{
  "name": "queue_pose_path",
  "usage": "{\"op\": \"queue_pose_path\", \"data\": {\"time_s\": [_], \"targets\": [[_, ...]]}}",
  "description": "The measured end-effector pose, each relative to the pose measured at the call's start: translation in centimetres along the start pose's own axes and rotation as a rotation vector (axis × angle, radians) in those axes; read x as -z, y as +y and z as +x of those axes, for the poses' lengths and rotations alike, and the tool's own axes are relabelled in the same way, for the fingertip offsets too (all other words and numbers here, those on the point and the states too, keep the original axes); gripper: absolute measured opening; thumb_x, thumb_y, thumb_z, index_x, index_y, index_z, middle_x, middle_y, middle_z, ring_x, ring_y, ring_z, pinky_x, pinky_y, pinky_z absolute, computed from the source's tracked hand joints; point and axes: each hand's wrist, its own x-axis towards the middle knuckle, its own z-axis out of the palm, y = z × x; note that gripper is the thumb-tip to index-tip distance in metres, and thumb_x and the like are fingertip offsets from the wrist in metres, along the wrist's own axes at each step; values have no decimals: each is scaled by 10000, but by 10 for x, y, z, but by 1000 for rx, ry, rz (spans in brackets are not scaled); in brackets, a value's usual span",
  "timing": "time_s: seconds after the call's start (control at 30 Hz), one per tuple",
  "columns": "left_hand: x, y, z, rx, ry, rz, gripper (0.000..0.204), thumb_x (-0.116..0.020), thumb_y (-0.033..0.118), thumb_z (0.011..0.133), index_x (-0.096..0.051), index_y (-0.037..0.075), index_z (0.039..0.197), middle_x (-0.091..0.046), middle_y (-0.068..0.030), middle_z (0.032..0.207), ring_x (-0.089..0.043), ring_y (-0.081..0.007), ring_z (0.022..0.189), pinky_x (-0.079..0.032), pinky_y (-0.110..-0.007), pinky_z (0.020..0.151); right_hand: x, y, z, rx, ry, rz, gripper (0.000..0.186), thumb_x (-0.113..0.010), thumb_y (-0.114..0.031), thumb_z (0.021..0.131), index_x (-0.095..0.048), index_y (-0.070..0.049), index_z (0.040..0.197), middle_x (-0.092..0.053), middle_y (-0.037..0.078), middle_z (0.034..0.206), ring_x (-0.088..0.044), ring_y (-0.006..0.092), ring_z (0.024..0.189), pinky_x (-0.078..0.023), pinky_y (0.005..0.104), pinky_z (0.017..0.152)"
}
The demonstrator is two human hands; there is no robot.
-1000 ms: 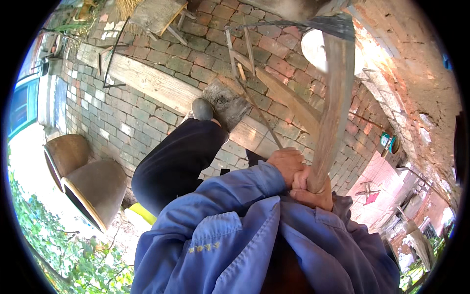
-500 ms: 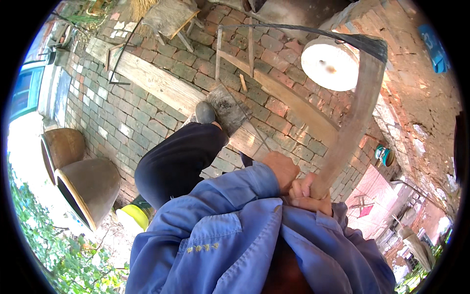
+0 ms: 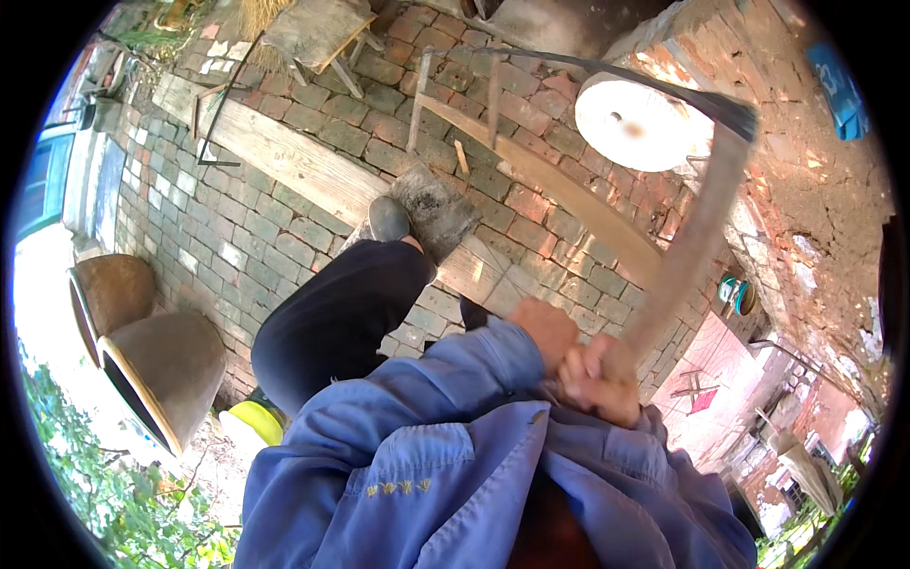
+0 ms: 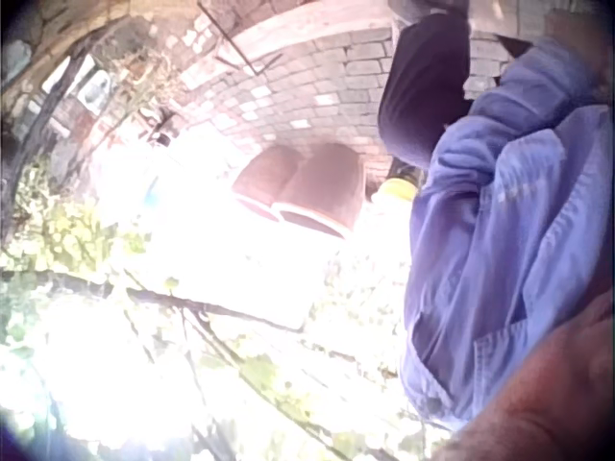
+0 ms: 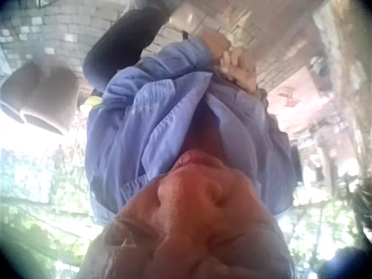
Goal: The person carries a wooden frame and a piece of wood to a brick patio area. They place the wood on a wooden bench and use a hand saw to cut the piece of wood, performing repetitive sawing motions.
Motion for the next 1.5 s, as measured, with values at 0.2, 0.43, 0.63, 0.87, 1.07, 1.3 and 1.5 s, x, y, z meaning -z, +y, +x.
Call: {"op": "queue_pose_path", "data": {"time_s": [0.2, 0.43, 0.63, 0.87, 1.07, 1.3, 1.5], "targets": [[31, -151, 58, 135, -184, 60, 504, -770, 562, 596, -740, 152, 887, -720, -112, 931, -692, -280, 911, -531, -421, 782, 39, 63, 161, -39, 60, -206, 270, -618, 56, 744, -392, -91, 723, -386, 5, 592, -376, 87, 448, -291, 265, 406], [-10, -121, 66, 116, 15, 184, 295, -695, 421, 713, -745, 177, 872, -727, -88, 917, -701, -264, 888, -542, -402, 723, 37, 43, 118, -75, 174, -135, 248, -613, 62, 733, -409, -76, 701, -404, -3, 584, -381, 99, 434, -310, 285, 404], [-26, -21, 23, -80, 79, 88, 160, -593, 270, 837, -715, 171, 869, -683, -85, 759, -674, -275, 779, -517, -402, 699, 25, -6, 8, -146, -30, -245, 280, -628, 63, 790, -414, -103, 717, -445, -2, 698, -441, 127, 699, -357, 278, 657], [22, -117, 57, 2, -145, 22, 353, -712, 499, 604, -728, 162, 707, -691, -94, 742, -683, -288, 750, -532, -407, 597, 45, 50, 117, -43, 185, -636, 248, -651, 6, 719, -439, -94, 636, -462, -22, 620, -456, 104, 605, -369, 261, 597], [2, -241, 99, 257, -80, 68, 428, -723, 499, 604, -748, 174, 881, -722, -118, 950, -691, -319, 894, -543, -445, 742, 60, 90, 230, -134, 141, -358, 239, -635, 1, 720, -431, -99, 645, -461, -22, 592, -463, 74, 555, -336, 263, 467], [-9, -42, 46, -38, -246, 72, 253, -558, 273, 830, -753, 123, 891, -726, -109, 896, -705, -275, 863, -533, -432, 685, 43, 2, 38, -52, -88, -259, 219, -577, 47, 842, -423, -108, 850, -473, 45, 784, -441, 132, 666, -352, 288, 594], [-32, -18, 40, -207, 193, -14, 199, -571, 256, 810, -721, 136, 858, -684, -68, 748, -684, -263, 734, -509, -410, 616, 23, -16, 6, -41, 251, -44, 262, -550, 125, 835, -411, -98, 839, -435, 34, 739, -387, 108, 618, -335, 273, 550]]}}
